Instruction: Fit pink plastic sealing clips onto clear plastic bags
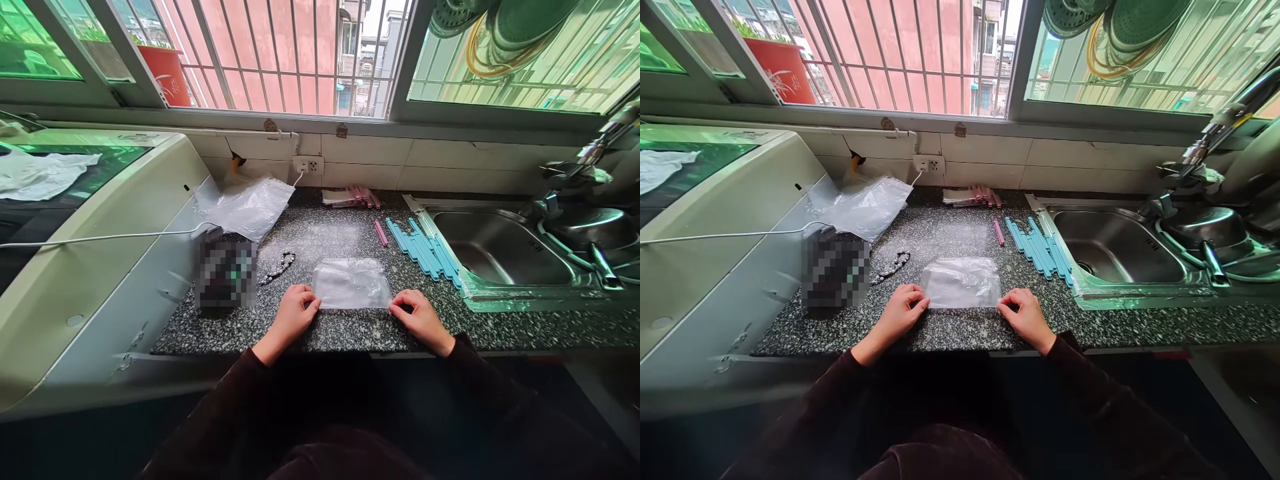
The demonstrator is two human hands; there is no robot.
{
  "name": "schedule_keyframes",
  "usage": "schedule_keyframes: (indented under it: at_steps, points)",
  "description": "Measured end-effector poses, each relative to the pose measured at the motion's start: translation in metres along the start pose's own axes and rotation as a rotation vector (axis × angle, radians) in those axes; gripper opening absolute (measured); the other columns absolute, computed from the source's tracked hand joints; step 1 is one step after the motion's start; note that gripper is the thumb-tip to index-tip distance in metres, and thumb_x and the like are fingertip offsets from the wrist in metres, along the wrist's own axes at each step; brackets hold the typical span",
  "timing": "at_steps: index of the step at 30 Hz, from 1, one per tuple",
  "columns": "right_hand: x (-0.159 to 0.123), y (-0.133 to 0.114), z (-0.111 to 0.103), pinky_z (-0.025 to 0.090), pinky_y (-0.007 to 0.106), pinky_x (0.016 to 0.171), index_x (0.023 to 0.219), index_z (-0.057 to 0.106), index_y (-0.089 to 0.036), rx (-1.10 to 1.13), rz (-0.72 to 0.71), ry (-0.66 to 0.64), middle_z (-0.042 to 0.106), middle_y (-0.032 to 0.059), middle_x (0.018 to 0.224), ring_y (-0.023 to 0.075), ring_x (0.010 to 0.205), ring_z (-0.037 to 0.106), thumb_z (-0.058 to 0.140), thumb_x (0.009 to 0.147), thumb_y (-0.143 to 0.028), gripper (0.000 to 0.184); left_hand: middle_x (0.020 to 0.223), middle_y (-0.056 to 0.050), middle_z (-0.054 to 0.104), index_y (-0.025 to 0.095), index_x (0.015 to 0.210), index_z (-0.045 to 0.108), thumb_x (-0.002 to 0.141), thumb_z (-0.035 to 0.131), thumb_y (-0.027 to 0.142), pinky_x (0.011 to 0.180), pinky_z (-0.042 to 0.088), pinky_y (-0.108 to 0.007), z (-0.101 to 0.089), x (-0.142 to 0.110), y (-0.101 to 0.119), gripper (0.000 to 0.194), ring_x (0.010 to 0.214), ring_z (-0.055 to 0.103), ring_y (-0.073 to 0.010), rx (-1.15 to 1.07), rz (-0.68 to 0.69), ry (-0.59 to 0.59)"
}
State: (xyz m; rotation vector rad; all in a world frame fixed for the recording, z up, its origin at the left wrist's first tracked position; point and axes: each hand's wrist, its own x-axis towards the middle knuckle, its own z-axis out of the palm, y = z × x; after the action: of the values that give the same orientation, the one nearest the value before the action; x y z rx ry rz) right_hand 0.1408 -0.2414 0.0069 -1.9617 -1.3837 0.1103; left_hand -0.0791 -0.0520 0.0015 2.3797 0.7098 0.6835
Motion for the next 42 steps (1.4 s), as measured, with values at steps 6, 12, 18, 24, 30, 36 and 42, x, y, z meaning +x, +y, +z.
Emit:
schedule_keyframes:
  at_steps: [6,12,18,24,30,36,42]
  points:
    - [-0.002,-0.001,-0.006,0.042,0.033,0.07,0.066,0.058,-0.021,0.002,-0.008,-0.021,0.062,0.0023,0.072,0.0183,0.075,0.054,0.056,0.078,-0.034,0.017,0.075,-0.004,0.06,0.018,0.055,0.055,0.077,0.055,0.025,0.076,0.044,-0.035,-0.009,-0.007,-0.006,0.023,0.079,0.051,-0.0189,-0.004,-0.01,0.001]
    - [-0.008,-0.002,-0.001,0.041,0.037,0.074,0.076,0.063,-0.024,-0.131,-0.063,0.051,0.064,0.0035,0.083,0.0211,0.083,0.055,0.063,0.073,-0.039,0.016,0.076,-0.004,0.06,0.018,0.055,0.055,0.077,0.054,0.026,0.077,0.043,-0.036,-0.01,-0.008,-0.008,0.023,0.08,0.05,-0.0189,-0.011,-0.007,0.001]
    - [-0.007,-0.007,0.005,0.038,0.035,0.071,0.068,0.062,-0.023,-0.185,-0.101,0.016,0.064,0.003,0.081,0.0201,0.082,0.054,0.061,0.076,-0.03,0.012,0.076,-0.005,0.061,0.018,0.055,0.054,0.077,0.053,0.026,0.076,0.044,-0.035,-0.01,-0.009,-0.008,0.024,0.08,0.051,-0.0187,-0.011,0.013,0.005]
    - [-0.01,-0.007,0.004,0.039,0.034,0.072,0.086,0.063,-0.021,-0.241,-0.237,0.084,0.062,0.0047,0.084,0.0201,0.084,0.052,0.061,0.077,-0.026,0.011,0.076,-0.004,0.06,0.019,0.059,0.051,0.077,0.055,0.027,0.076,0.044,-0.035,-0.015,-0.02,-0.008,0.02,0.08,0.053,-0.0187,0.055,0.019,0.061]
    - [-0.008,-0.008,0.005,0.039,0.031,0.068,0.076,0.065,-0.021,-0.299,-0.399,0.07,0.061,0.0038,0.074,0.0172,0.077,0.049,0.057,0.081,-0.023,0.009,0.104,-0.01,0.059,0.018,0.098,0.057,0.081,0.053,0.029,0.089,0.041,-0.04,-0.011,-0.024,0.007,0.021,0.1,0.051,-0.0234,0.291,0.208,0.201]
    - [-0.009,-0.011,0.0,0.042,0.03,0.068,0.078,0.064,-0.02,-0.27,-0.435,0.083,0.06,0.0045,0.074,0.0169,0.076,0.048,0.056,0.081,-0.019,0.009,0.103,-0.01,0.063,0.017,0.097,0.06,0.082,0.053,0.029,0.082,0.044,-0.036,0.002,-0.02,0.012,0.021,0.095,0.055,-0.0216,0.334,0.468,-0.052]
    - [-0.013,-0.014,-0.003,0.043,0.032,0.072,0.092,0.063,-0.019,-0.324,-0.509,0.1,0.061,0.0062,0.082,0.0184,0.08,0.05,0.06,0.078,-0.023,0.014,0.079,-0.006,0.063,0.016,0.075,0.06,0.084,0.046,0.017,0.068,0.045,-0.029,0.0,-0.025,0.007,0.017,0.073,0.054,-0.0157,0.343,0.515,0.042]
